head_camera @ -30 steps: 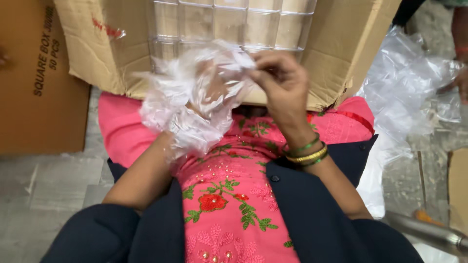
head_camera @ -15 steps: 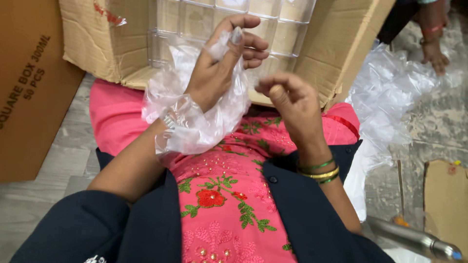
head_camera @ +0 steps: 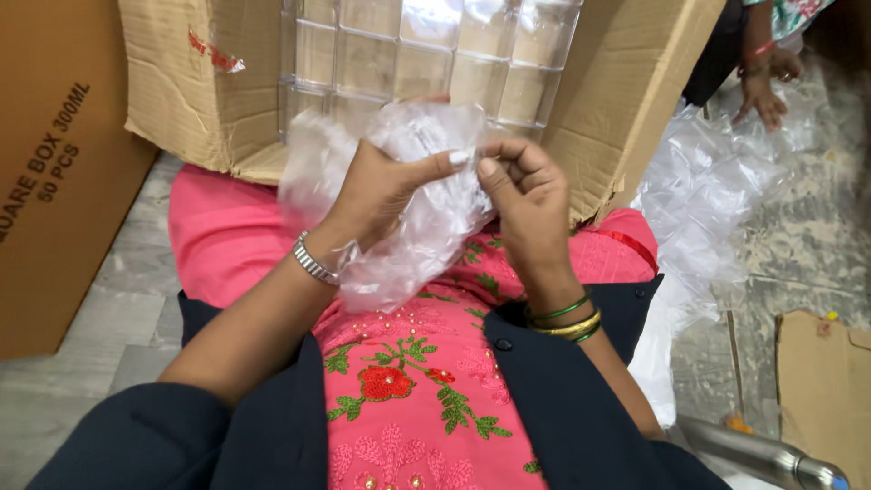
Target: The person sits on the floor and packs clear plastic square boxes into plastic bags one at a time, then places the bagged boxes into a large cardboard carton in front of them. They repeatedly take a box, insert it into a bag, and set the bagged box into the carton.
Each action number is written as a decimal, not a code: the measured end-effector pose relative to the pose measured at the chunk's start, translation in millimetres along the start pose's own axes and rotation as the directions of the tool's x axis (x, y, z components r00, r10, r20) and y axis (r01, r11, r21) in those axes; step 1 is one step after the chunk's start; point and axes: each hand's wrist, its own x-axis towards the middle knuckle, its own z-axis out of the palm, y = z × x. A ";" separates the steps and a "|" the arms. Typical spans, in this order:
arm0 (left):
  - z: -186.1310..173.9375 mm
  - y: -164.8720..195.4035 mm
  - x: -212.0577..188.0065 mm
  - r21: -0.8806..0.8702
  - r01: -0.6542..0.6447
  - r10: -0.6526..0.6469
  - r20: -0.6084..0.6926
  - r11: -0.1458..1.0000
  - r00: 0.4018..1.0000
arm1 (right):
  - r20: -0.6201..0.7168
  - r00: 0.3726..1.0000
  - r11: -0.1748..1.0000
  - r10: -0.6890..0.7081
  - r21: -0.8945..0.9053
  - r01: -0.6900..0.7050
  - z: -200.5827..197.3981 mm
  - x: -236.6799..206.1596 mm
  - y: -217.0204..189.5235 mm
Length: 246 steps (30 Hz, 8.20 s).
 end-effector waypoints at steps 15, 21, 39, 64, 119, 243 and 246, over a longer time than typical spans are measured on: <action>9.2 -2.2 -3.2 0.242 0.024 -0.004 -0.083 0.970 0.997 | -0.108 0.984 0.986 0.141 0.107 -0.129 -14.7 3.4 30.5; 3.8 -4.2 -3.3 0.200 0.116 -0.081 -0.173 0.973 0.981 | -0.102 0.989 0.981 0.109 0.170 -0.090 -15.4 -0.8 18.5; 2.8 -17.4 -7.2 -0.003 0.381 -0.381 -0.006 0.925 0.925 | 0.096 0.964 0.829 0.247 0.495 -0.261 -55.1 7.1 8.9; 11.2 18.4 -10.9 0.387 -0.063 0.077 -0.020 0.920 0.997 | -0.105 0.989 0.982 -0.103 0.146 0.118 -48.0 -19.8 -17.4; -90.5 -183.5 100.5 0.894 -0.076 0.250 -0.041 0.441 0.967 | 0.138 0.986 0.948 0.094 -0.315 -0.047 -138.9 108.8 156.9; -46.1 -90.0 23.2 0.867 0.099 -0.089 -0.063 0.488 0.994 | 0.112 0.974 0.906 0.199 0.356 -0.227 -116.2 -31.4 72.4; -106.0 -91.8 65.6 0.935 0.131 0.216 -0.210 0.330 0.954 | -0.206 0.975 0.925 -0.081 0.350 0.151 -198.2 -18.2 57.7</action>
